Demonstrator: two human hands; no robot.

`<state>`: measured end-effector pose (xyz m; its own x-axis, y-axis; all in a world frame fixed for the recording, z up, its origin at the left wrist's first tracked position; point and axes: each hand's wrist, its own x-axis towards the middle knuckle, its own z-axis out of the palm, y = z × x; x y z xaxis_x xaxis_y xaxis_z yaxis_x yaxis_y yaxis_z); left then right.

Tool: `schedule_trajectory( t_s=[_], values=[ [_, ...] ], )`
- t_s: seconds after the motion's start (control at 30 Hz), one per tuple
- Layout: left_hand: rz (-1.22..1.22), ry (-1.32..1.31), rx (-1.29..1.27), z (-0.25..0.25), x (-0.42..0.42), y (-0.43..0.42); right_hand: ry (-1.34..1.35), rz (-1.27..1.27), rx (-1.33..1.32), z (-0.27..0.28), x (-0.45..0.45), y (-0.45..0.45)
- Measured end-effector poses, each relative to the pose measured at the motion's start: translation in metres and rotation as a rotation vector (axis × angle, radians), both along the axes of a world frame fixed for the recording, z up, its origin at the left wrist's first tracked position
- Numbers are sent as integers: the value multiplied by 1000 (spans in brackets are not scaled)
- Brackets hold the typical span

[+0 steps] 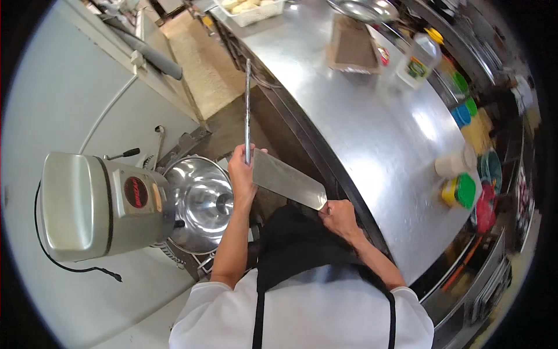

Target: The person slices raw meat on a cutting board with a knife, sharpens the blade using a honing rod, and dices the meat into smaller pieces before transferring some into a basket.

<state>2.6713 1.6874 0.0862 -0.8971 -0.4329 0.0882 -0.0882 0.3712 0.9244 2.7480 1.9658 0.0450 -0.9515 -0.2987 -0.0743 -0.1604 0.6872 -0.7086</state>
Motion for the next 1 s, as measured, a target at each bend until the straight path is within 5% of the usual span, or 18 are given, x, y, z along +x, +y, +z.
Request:
schedule_trajectory(
  t_s=[0.37,0.6,0.83,0.9,1.0],
  values=[
    [175,96,164,11,-104,-127,15,228,-11,10,-158,-129],
    [317,-25,52,26,-190,-175,11,296,0,-1,-264,-193],
    [125,182,-108,-12,-289,-281,-2,404,29,5,-392,-264],
    [111,124,-143,-52,-319,-335,10,394,-109,9,-427,-283],
    [255,-17,-111,-40,-362,-346,-172,304,-227,20,-466,-305]
  ],
)
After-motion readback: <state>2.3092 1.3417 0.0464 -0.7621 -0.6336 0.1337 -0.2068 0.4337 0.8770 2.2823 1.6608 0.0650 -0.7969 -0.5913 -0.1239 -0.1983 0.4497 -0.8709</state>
